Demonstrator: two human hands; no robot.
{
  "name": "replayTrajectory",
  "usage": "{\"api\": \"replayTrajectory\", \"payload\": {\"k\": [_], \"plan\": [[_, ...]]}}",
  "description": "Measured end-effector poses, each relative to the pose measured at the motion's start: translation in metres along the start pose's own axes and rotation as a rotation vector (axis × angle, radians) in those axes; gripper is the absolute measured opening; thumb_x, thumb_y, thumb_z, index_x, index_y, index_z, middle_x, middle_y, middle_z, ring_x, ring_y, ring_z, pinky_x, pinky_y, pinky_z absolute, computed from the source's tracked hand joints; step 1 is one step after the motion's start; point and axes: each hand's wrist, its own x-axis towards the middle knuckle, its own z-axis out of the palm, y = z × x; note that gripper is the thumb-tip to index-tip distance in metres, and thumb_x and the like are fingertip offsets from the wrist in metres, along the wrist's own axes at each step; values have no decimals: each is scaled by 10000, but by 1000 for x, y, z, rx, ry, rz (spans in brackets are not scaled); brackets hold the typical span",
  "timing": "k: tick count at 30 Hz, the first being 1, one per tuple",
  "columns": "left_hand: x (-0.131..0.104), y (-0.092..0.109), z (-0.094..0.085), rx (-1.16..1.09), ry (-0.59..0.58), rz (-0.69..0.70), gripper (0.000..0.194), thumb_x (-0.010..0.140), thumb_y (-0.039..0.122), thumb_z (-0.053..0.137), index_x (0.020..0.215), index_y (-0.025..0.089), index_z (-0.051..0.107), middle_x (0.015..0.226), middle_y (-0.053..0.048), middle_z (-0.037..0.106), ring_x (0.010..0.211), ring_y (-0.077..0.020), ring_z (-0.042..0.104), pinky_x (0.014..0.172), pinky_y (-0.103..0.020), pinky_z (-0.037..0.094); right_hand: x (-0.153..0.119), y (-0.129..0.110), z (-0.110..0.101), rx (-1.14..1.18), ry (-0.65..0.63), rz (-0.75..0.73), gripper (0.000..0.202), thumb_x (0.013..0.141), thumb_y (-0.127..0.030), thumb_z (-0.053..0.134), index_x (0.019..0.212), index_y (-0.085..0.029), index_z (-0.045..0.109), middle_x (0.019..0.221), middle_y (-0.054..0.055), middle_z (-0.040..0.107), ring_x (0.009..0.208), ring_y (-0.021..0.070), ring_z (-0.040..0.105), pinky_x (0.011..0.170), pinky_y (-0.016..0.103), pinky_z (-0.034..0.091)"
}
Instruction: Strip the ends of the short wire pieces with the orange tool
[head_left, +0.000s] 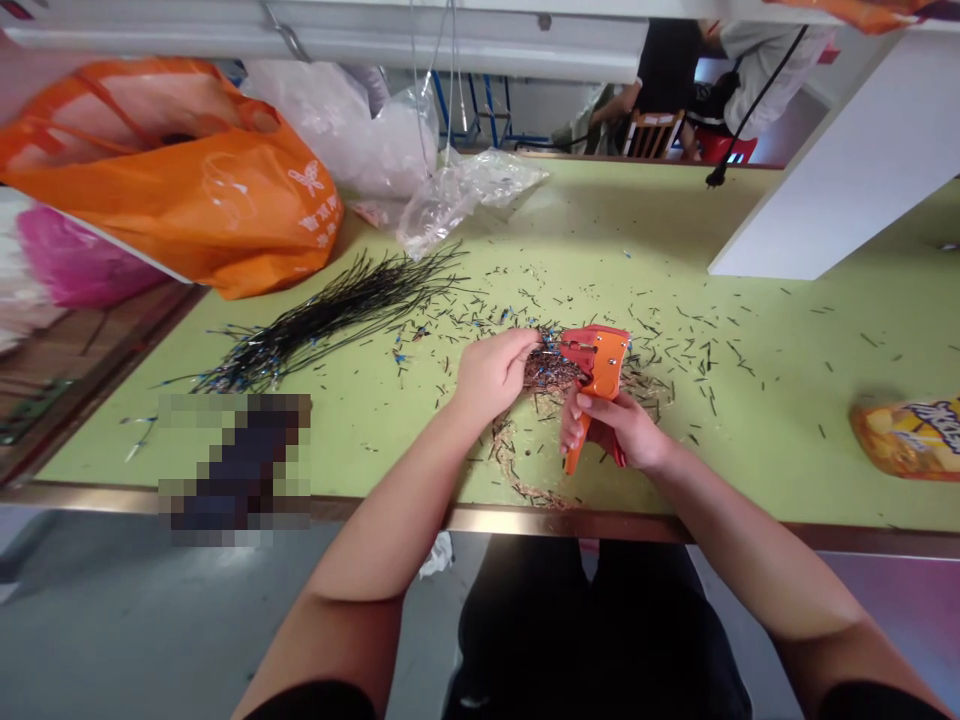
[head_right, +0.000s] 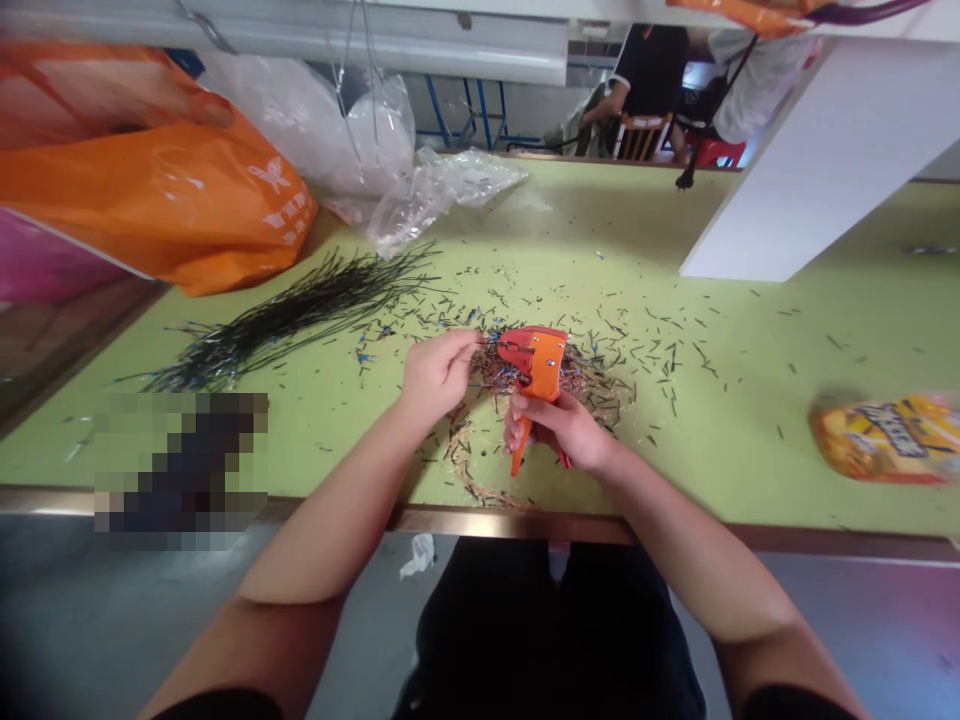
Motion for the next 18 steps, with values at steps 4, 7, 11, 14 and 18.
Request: {"api": "replayTrajectory", "payload": {"k": [4,7,11,14,18], "plan": [[0,1,-1,-6,6,3,366,1060,327,380,944,232,714,834,-31,761,726,-169,680,687,-281,501,-1,1,-2,-16,10,-11,355,892,-462,780,744,-187,611,657,-7,597,614,162,613,641,332,574],[1,2,-1,4,13,-7,401,1066,342,358,934,231,720,829,-32,766,727,-171,691,682,-278,502,-1,3,-3,-30,18,-12,377,897,-475,778,731,-186,602,635,-15,584,591,156,610,625,325,576],[1,6,-1,-8,-10,-49,417,1061,357,356,923,226,727,800,-30,758,718,-170,692,682,-271,503,-1,5,-5,-74,57,-15,425,890,-531,775,721,-192,582,591,-34,550,539,146,579,589,319,570],[-1,10,0,-51,-15,-76,369,1046,332,390,939,228,728,828,-22,764,720,-165,689,700,-271,513,-1,7,-5,-85,83,-9,484,874,-591,769,686,-193,566,556,-43,518,497,134,544,553,306,550],[-4,13,3,-110,16,-110,351,1055,354,410,946,227,719,821,-9,756,701,-155,676,705,-270,514,0,9,-4,-61,99,-9,510,859,-622,767,670,-197,559,533,-49,494,474,132,528,526,296,530]]}}
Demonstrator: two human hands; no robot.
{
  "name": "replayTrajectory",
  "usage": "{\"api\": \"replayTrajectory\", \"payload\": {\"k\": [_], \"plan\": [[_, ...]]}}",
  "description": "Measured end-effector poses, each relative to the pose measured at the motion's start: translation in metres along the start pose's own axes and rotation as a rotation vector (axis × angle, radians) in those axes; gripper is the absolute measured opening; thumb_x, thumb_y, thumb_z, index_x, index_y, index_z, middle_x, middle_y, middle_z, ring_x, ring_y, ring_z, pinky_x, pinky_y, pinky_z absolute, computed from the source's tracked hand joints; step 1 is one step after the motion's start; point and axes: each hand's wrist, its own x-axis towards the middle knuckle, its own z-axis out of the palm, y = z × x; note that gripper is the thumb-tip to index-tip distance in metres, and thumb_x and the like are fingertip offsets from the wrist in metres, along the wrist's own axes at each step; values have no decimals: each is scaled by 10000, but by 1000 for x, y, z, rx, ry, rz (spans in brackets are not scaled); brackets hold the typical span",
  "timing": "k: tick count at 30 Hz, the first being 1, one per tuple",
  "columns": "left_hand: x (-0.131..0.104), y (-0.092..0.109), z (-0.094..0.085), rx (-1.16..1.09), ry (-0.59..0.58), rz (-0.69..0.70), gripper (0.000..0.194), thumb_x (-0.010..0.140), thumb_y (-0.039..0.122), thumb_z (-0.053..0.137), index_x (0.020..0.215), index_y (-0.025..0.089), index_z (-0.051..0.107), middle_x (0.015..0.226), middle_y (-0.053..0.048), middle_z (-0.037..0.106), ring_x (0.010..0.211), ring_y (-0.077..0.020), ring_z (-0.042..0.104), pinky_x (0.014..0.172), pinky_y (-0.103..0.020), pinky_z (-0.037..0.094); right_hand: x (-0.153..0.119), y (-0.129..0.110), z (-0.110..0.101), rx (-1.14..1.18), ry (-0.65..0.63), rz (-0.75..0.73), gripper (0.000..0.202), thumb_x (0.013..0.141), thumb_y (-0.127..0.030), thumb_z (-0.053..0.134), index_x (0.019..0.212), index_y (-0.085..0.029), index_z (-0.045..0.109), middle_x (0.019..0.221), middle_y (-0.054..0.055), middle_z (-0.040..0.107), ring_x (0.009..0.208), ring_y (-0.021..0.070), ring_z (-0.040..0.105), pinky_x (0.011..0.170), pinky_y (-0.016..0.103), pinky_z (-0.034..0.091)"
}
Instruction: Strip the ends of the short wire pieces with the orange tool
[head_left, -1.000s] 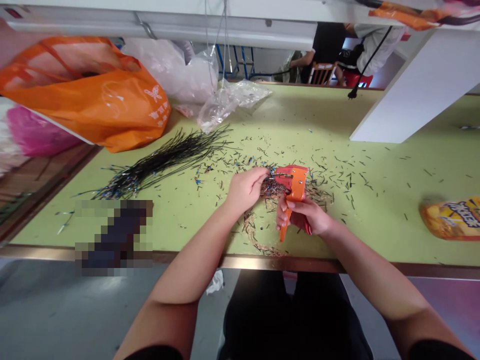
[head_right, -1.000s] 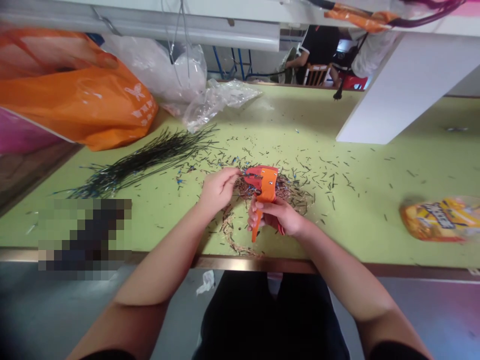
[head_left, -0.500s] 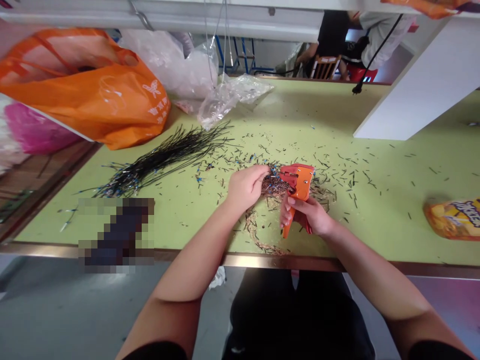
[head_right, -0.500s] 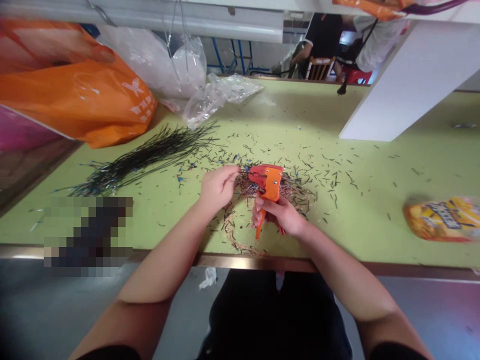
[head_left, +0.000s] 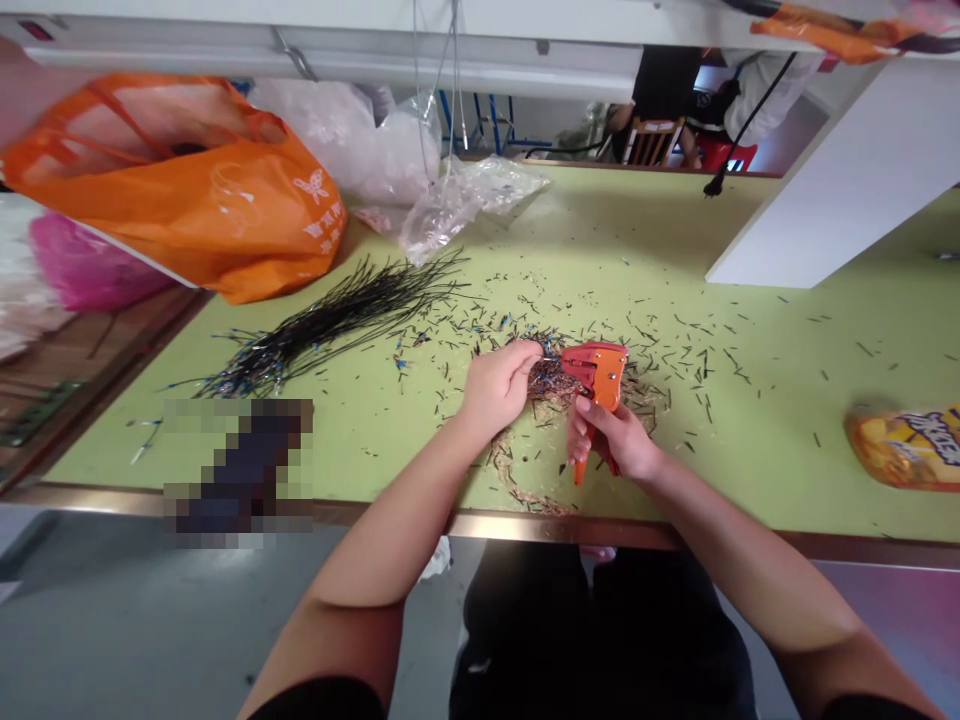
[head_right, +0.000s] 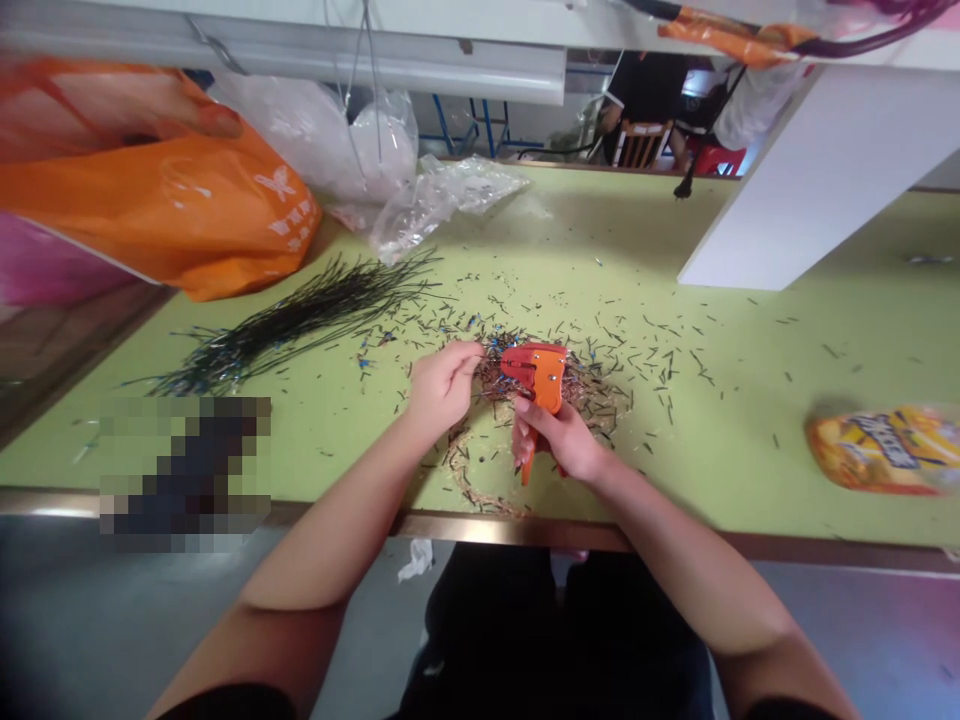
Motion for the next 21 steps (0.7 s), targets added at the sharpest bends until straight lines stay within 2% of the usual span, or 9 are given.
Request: {"api": "replayTrajectory", "payload": {"k": [7,11,16,21], "plan": [[-1,1,9,-86,35,-60,349,1061,389,407,955,210,687,841,-23,746,729,-165,679,715,-284,527,0,7,5,26,14,-24,500,870,-600,768,663,-195,559,530,-51,498,474,134,543,541,298,528],[-3,3,12,-126,-5,-60,361,1066,407,396,958,217,684,851,-23,752,730,-161,687,726,-285,541,2,7,0,9,9,-86,452,883,-583,762,722,-185,619,622,-12,593,584,157,613,632,316,564],[-3,3,8,-192,52,-41,375,1081,443,402,970,207,672,880,-35,769,771,-155,711,748,-278,556,4,2,-8,18,-55,-16,356,888,-505,784,832,-171,678,766,21,669,695,163,661,706,307,582],[-2,3,6,-131,-3,-66,417,1088,465,379,982,208,689,884,-33,772,771,-155,714,752,-272,557,3,1,-10,112,-123,5,328,889,-477,788,851,-173,670,785,16,650,723,165,667,707,299,581]]}}
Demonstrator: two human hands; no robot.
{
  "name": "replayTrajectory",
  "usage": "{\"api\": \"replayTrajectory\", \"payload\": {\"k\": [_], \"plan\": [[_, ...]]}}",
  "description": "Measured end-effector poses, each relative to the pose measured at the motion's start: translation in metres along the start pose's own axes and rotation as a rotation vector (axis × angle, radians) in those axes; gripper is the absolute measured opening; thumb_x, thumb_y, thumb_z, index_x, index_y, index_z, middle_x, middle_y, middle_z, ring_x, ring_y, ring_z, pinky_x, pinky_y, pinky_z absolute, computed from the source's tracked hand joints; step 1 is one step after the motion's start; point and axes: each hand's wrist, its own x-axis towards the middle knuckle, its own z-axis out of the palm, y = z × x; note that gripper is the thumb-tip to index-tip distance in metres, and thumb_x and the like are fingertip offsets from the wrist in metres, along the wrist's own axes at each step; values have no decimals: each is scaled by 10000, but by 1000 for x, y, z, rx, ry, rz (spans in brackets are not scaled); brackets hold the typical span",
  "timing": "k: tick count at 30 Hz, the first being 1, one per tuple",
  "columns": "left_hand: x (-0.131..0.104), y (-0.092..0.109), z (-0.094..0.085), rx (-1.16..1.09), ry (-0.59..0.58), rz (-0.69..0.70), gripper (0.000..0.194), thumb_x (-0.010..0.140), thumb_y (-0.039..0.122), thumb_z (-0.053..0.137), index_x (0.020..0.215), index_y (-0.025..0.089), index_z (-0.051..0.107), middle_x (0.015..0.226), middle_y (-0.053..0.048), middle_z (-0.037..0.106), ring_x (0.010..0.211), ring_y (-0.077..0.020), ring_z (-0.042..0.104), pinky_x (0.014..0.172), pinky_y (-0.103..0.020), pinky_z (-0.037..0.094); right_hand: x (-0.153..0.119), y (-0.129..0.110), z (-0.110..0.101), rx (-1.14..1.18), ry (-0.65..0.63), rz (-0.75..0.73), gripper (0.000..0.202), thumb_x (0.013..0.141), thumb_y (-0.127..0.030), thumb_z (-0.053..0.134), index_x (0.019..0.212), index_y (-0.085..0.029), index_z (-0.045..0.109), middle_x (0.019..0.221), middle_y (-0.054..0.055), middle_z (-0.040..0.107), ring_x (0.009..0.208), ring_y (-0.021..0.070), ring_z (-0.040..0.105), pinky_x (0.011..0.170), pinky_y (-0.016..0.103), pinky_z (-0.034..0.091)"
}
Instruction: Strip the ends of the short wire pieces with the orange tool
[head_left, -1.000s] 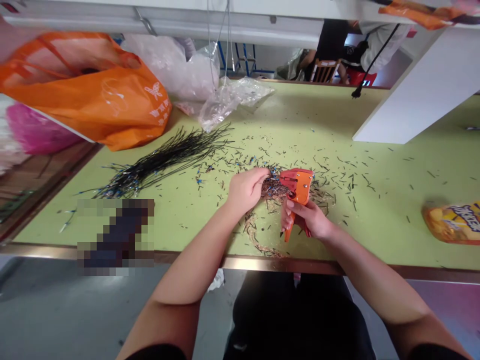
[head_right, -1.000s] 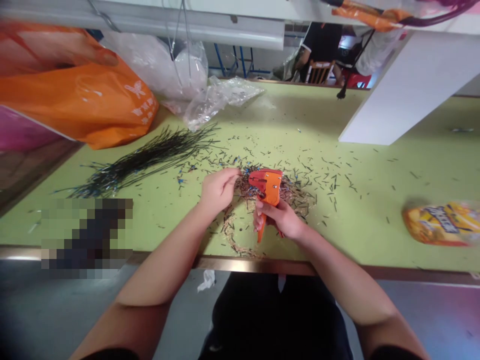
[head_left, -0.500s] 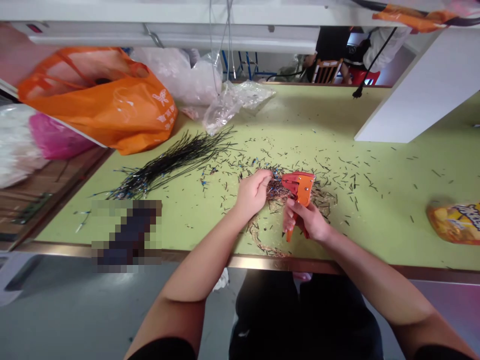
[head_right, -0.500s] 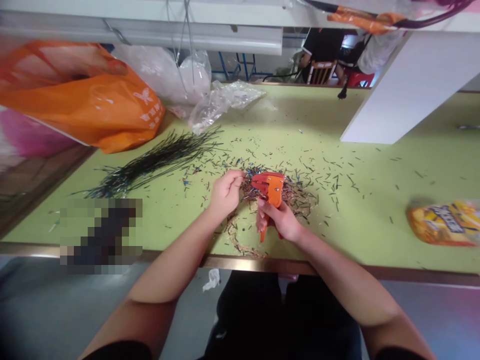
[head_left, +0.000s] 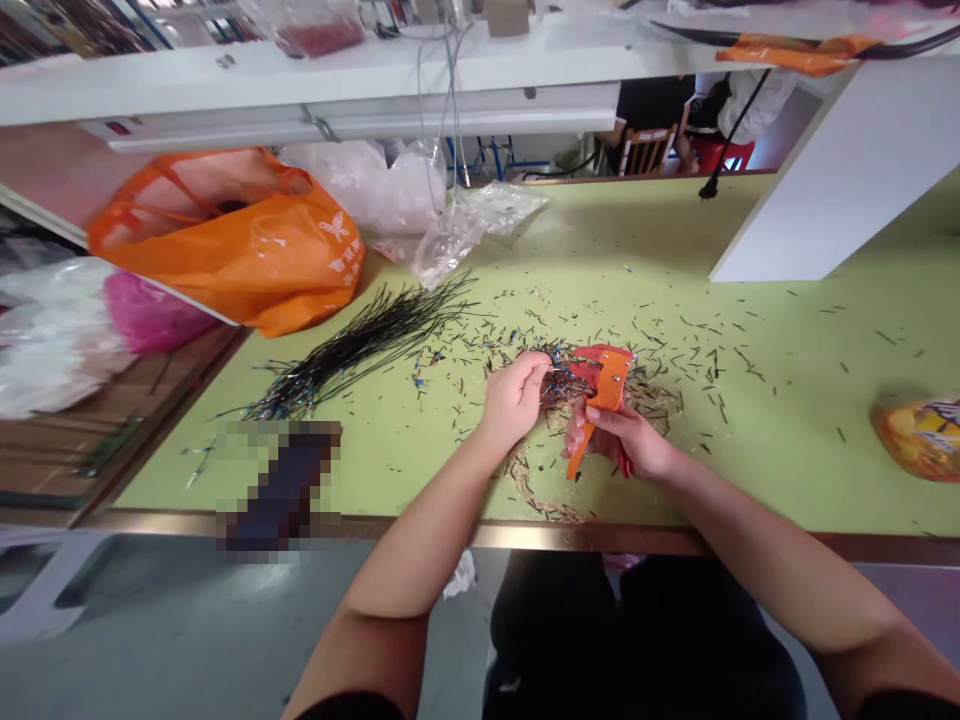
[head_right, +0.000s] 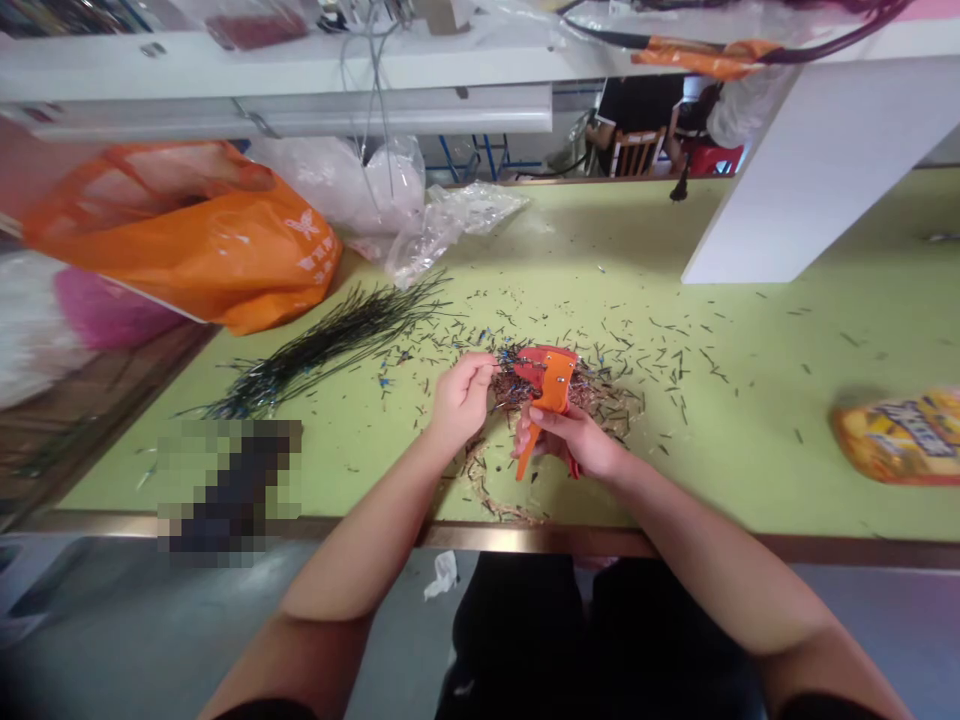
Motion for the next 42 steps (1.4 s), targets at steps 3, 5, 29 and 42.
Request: {"api": "replayTrajectory", "payload": {"k": [3,5,29,42], "plan": [[-1,0,0,31,-27,-15,407,1088,441,377,993,213,701,912,-31,776,793,-157,717,768,-269,556,-1,0,0,45,-21,29,305,881,-457,796,872,-180,669,793,14,646,692,167,657,698,323,587],[-1,-1,1,32,-22,-5,392,1084,426,389,990,213,704,918,-32,778,791,-157,715,769,-272,556,-1,0,-1,58,-25,31,299,877,-455,798,871,-185,669,786,12,640,690,171,654,693,332,589],[-1,-5,1,113,-27,56,325,1073,321,411,990,214,707,917,-22,784,787,-146,722,758,-256,539,-1,4,1,-191,170,-41,466,875,-577,771,694,-169,638,628,1,619,608,164,647,638,309,547],[0,-6,-1,290,-52,48,338,1057,304,414,1028,227,742,927,-33,803,813,-173,745,736,-264,544,0,1,1,-212,165,-13,465,860,-607,775,742,-170,666,691,25,677,666,167,659,675,306,547]]}}
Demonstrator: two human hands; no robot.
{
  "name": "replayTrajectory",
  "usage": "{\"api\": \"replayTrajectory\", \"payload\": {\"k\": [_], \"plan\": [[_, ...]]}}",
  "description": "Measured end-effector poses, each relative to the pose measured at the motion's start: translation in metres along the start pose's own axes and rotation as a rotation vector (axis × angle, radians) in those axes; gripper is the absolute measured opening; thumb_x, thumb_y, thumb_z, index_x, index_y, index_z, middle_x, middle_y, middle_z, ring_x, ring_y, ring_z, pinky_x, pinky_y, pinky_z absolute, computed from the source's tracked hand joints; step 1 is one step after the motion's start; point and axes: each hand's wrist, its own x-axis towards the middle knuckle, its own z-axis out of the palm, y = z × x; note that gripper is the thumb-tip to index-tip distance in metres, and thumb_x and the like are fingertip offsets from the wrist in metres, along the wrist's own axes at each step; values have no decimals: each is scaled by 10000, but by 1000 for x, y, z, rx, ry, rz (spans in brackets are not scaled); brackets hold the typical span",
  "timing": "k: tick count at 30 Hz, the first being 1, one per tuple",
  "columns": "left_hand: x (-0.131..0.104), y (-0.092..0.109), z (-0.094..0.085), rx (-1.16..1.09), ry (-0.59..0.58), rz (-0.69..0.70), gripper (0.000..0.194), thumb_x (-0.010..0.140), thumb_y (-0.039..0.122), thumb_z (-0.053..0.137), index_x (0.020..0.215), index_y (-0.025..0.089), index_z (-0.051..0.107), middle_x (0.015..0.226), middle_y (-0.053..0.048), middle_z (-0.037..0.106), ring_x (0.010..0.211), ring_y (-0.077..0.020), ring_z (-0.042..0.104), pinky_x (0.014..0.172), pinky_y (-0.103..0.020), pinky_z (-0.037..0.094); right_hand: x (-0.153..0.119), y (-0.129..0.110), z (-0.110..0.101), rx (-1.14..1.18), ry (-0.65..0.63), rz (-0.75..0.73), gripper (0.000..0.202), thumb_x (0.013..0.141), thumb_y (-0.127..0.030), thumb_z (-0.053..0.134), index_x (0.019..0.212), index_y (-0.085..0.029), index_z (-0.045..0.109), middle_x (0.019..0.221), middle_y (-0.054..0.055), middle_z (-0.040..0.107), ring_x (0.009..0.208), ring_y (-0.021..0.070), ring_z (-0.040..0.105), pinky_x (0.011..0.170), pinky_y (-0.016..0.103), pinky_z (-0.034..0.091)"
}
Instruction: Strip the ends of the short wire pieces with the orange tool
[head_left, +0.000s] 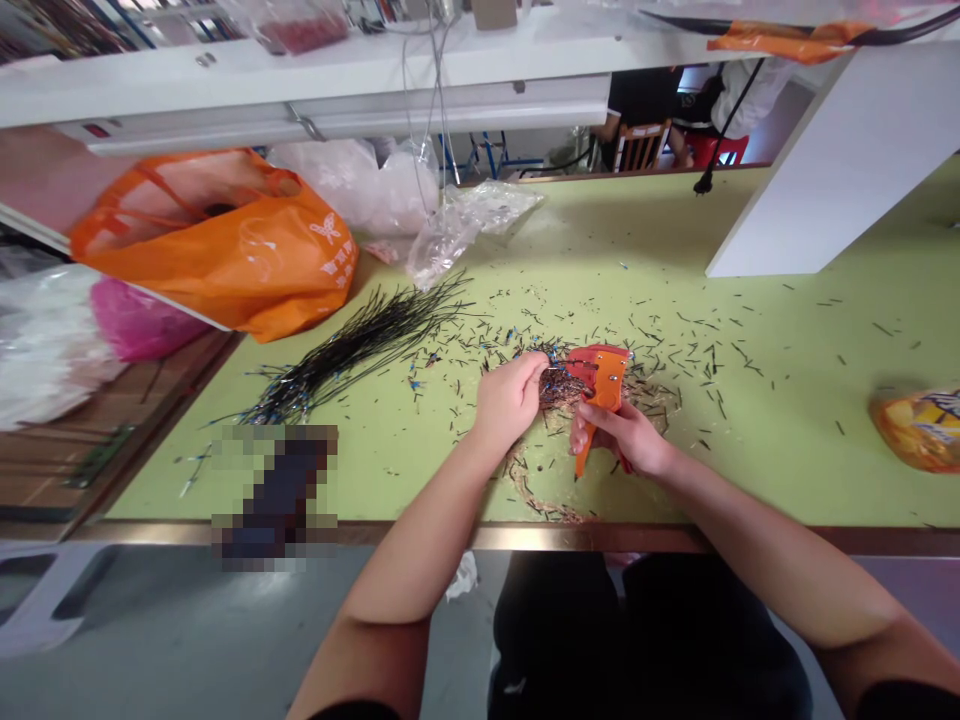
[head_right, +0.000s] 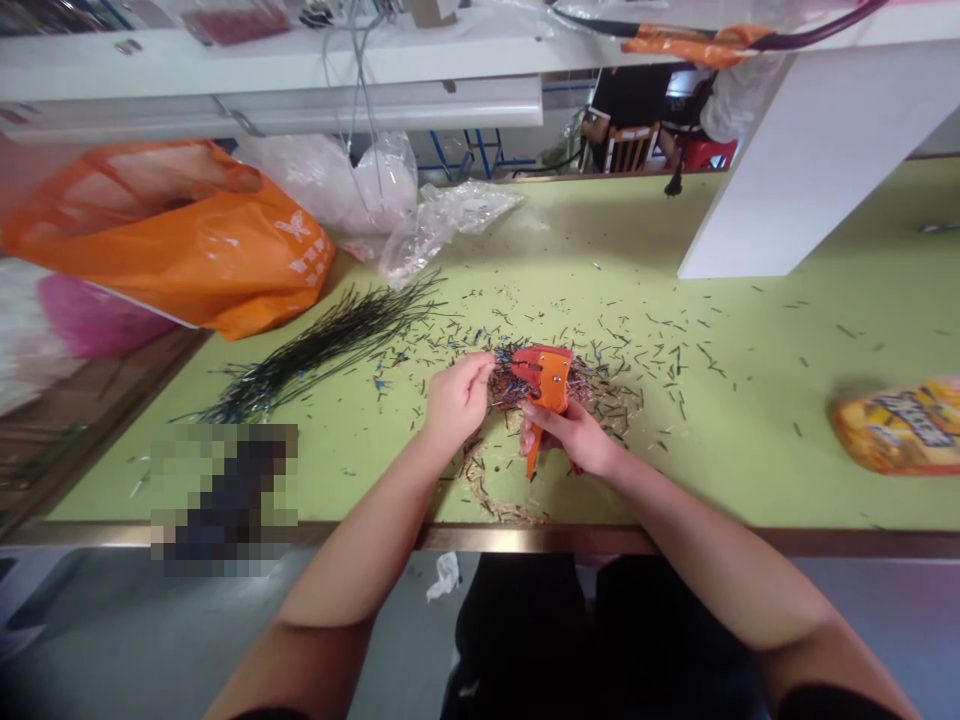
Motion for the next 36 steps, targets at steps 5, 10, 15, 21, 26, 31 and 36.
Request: {"api": "replayTrajectory", "payload": {"k": [5,10,15,21,26,31,36], "plan": [[0,0,1,21,2,15,334,1046,291,423,1026,236,752,937,-37,806,824,-183,743,738,-271,544,0,2,-1,-62,-14,-1,481,877,-630,746,751,-173,661,698,21,669,675,170,664,675,307,546],[-1,1,0,-7,12,16,339,1054,317,427,1040,239,756,946,-37,809,824,-187,747,747,-281,547,1,5,-3,-82,6,-13,499,886,-636,731,725,-172,643,675,15,641,662,175,663,666,320,550],[-1,1,0,-41,19,1,351,1062,343,422,1030,233,754,943,-39,808,813,-187,746,749,-282,548,1,3,-2,-25,12,-11,463,888,-596,748,740,-172,635,683,9,641,663,166,658,681,319,558],[0,2,3,-107,2,-35,355,1064,353,412,1034,228,743,943,-38,803,824,-177,741,776,-276,548,0,2,0,5,-3,-7,461,877,-592,765,751,-167,642,686,16,654,659,163,658,678,313,556],[1,2,3,-157,-2,-63,337,1058,362,424,1010,230,730,945,-34,797,820,-175,734,789,-282,548,0,3,0,4,29,-4,503,851,-624,776,702,-173,608,627,-3,605,600,155,628,624,303,541],[0,4,4,-211,-2,-67,323,1044,354,428,988,225,718,940,-33,786,818,-174,719,786,-280,541,-1,5,7,59,54,-6,539,828,-627,792,631,-193,542,531,-43,497,480,133,536,538,301,508],[0,6,8,-268,-22,-117,323,1041,370,420,955,223,694,853,-18,756,737,-163,680,741,-275,525,-3,8,19,162,47,-8,547,819,-614,799,611,-204,503,510,-63,436,436,112,461,499,295,475]]}}
